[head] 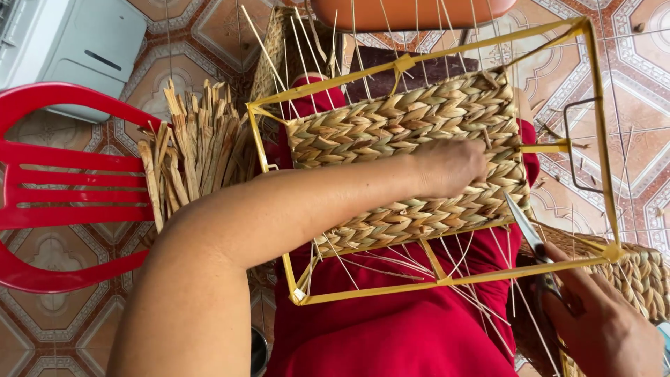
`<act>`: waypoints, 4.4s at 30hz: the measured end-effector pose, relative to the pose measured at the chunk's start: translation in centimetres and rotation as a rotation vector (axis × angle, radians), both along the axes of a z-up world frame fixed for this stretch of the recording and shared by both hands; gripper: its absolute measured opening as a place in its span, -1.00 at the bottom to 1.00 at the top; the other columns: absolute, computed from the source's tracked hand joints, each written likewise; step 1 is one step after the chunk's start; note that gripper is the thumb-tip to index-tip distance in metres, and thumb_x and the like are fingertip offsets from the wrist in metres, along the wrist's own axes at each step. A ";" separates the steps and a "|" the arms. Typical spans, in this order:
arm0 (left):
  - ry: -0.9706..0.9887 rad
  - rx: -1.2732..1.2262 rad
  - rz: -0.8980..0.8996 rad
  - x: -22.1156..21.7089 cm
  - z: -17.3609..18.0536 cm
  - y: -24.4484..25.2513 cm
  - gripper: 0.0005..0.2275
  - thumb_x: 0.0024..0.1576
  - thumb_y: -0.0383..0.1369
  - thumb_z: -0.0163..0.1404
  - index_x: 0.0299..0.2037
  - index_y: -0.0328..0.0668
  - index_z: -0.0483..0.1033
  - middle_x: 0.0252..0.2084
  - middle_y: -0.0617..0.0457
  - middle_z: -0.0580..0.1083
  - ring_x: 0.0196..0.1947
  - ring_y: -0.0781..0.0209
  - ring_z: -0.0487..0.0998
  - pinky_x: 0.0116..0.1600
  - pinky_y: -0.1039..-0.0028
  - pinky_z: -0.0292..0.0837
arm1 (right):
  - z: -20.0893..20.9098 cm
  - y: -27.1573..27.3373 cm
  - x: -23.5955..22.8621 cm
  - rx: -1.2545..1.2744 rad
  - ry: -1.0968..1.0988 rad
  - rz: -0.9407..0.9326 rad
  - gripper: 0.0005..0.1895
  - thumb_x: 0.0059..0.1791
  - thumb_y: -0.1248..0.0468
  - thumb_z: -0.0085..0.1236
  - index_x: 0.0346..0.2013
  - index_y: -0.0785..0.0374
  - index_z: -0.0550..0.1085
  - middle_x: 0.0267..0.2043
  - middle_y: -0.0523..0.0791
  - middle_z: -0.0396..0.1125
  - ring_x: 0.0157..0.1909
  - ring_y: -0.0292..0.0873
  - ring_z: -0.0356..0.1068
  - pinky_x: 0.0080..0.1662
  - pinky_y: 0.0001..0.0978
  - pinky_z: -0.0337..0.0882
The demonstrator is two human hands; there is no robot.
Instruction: Weave dried water hyacinth leaves onto a metal frame to create a basket.
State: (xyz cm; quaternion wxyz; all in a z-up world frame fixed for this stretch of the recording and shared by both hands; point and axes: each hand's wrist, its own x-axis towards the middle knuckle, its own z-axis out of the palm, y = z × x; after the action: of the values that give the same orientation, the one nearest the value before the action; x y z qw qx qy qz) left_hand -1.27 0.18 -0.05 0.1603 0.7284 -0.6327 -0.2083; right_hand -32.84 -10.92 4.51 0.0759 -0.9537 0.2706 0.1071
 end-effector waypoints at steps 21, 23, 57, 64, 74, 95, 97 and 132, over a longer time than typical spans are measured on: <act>0.094 -0.031 -0.079 -1.9 -0.1 0.8 -0.89 0.00 -0.48 0.13 -0.37 0.03 0.65 -0.21 0.04 0.46 -0.07 0.07 0.56 0.00 0.24 0.53 | -5.6 -2.3 -5.4 0.099 0.102 0.080 -0.20 -0.16 -0.03 0.28 0.41 -0.24 0.36 -0.39 -0.25 0.36 -0.38 -0.34 0.44 -0.26 -0.44 0.56; 0.098 -0.031 -0.064 -2.3 -0.9 0.4 -0.90 0.02 -0.47 0.12 -0.39 0.03 0.64 -0.22 0.04 0.46 -0.08 0.08 0.56 -0.01 0.24 0.53 | -3.6 -1.0 -3.8 0.077 0.171 0.067 -0.21 -0.13 -0.04 0.27 0.42 -0.28 0.34 -0.38 -0.26 0.38 -0.37 -0.34 0.46 -0.24 -0.44 0.57; -0.449 0.225 -0.298 -6.2 3.3 3.5 -0.72 0.05 -0.42 0.08 -0.05 -0.37 0.53 -0.10 -0.12 0.44 -0.09 0.03 0.50 -0.17 0.27 0.55 | -3.8 -1.0 -3.1 0.380 -0.196 -0.081 -0.23 -0.20 0.31 0.37 0.33 0.09 0.43 0.06 -0.02 0.52 -0.03 -0.18 0.57 -0.04 -0.33 0.56; 0.181 -0.082 -0.096 1.3 17.1 14.2 -0.61 0.01 -0.71 -0.04 0.05 -0.24 0.55 -0.21 -0.12 0.51 -0.30 0.19 0.58 -0.30 0.51 0.63 | -1.7 2.4 2.5 0.454 -0.338 -0.139 -0.20 -0.16 0.34 0.34 0.41 0.01 0.42 -0.09 -0.06 0.55 -0.19 -0.27 0.55 -0.06 -0.40 0.50; -0.703 -0.512 1.069 4.2 12.0 31.1 -0.78 0.18 -0.47 0.10 0.02 -0.32 0.58 0.05 -0.23 0.50 0.00 -0.02 0.56 0.05 0.46 0.53 | 4.5 4.6 13.2 0.305 -0.203 -0.030 -0.11 -0.17 0.03 0.36 0.47 -0.10 0.31 -0.17 -0.10 0.38 -0.22 -0.20 0.45 -0.21 -0.30 0.50; -0.648 0.078 0.078 8.6 4.6 4.5 -0.94 0.09 -0.48 0.05 -0.38 -0.21 0.60 -0.40 -0.03 0.57 -0.38 0.14 0.63 -0.32 0.34 0.59 | 2.4 6.6 17.1 0.030 -0.221 0.099 -0.20 -0.19 -0.16 0.33 0.33 -0.23 0.33 -0.25 -0.13 0.38 -0.32 -0.10 0.48 -0.38 -0.19 0.46; -0.682 0.110 0.051 8.7 2.8 3.5 -0.92 0.08 -0.46 0.06 -0.43 -0.18 0.60 -0.39 -0.02 0.57 -0.37 0.14 0.64 -0.30 0.34 0.59 | 2.3 6.3 16.9 0.028 -0.208 0.105 -0.21 -0.20 -0.16 0.34 0.32 -0.25 0.34 -0.26 -0.13 0.37 -0.33 -0.10 0.48 -0.40 -0.19 0.45; -0.537 0.388 0.202 7.4 12.7 13.8 -0.95 0.06 -0.53 0.10 -0.33 -0.38 0.56 -0.37 -0.08 0.52 -0.39 0.15 0.62 -0.37 0.33 0.64 | 2.7 5.7 16.1 0.178 -0.288 0.341 -0.22 -0.25 0.09 0.39 0.28 -0.14 0.39 -0.26 -0.15 0.38 -0.22 -0.13 0.48 -0.21 -0.20 0.50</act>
State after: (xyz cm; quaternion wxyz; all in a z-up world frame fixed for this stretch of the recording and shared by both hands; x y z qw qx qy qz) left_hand 6.18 13.94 12.67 -0.1336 0.8330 -0.5257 -0.1089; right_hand -16.73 -5.27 7.18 0.1781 -0.9806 0.0815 0.0047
